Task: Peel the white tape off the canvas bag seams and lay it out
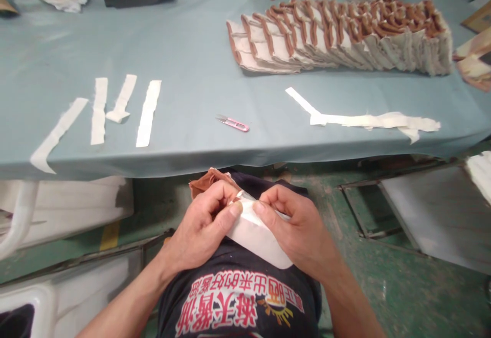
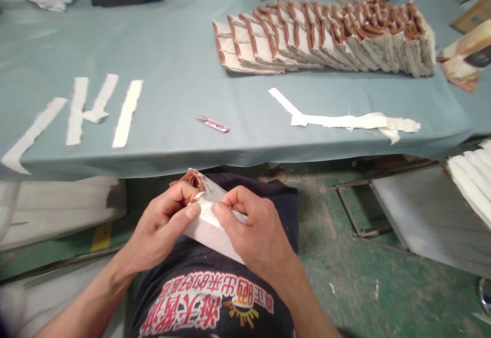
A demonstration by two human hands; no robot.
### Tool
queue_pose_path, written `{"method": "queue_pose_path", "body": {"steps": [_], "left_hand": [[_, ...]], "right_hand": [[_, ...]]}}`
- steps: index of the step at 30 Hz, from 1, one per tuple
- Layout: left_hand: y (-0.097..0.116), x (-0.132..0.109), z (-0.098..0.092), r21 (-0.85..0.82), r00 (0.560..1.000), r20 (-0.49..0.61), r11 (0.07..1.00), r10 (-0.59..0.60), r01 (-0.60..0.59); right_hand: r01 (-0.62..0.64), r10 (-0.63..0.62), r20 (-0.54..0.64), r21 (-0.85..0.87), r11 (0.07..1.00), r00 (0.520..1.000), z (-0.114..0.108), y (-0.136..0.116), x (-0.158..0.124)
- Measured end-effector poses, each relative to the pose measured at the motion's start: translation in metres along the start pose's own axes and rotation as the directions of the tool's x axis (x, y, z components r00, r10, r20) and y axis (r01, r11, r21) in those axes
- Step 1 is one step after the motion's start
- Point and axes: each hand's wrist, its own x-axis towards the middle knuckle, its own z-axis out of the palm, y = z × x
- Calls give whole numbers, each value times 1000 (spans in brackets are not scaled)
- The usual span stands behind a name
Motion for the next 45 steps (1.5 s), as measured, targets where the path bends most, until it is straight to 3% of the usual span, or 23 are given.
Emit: {"method": "queue_pose_path", "body": {"steps": [4, 8, 18, 25, 27, 31, 34, 39, 42, 45], "left_hand": [[2, 2, 3, -76, 998, -51, 997, -38, 34], [6, 6, 4, -99, 999, -28, 994, -39, 36], [12, 8, 3, 17, 993, 73, 996, 90, -92], [17, 7, -4, 109, 974, 219, 990, 60, -86], [18, 6, 1, 137, 980, 198, 989, 28, -56], [16, 6, 18, 180, 1000, 23, 984, 0, -5], [14, 9, 27, 138, 1000, -25, 990, 3, 0], [16, 21, 27, 55, 999, -42, 998, 24, -22], [15, 26, 24, -74, 999, 34, 997, 18, -16], [15, 29, 21, -206, 983, 182, 978, -7, 45]], "right_hand": [[60, -64, -67, -64, 996, 996, 0, 2, 2], [170, -175, -124, -51, 984, 977, -2, -1, 4], [218, -234, 76, 174, 960, 969, 1, 0, 18], [66, -155, 197, 396, 916, 968, 5, 16, 15], [2, -111, 235, 423, 906, 966, 6, 20, 17], [-7, -128, 287, 429, 904, 949, 5, 27, 26], [48, -183, 280, 427, 903, 943, 5, 27, 31], [173, -264, 159, 433, 884, 951, 8, 26, 28], [142, -246, 168, 467, 873, 955, 8, 29, 26], [68, -228, 239, 535, 842, 944, 3, 34, 28]]}}
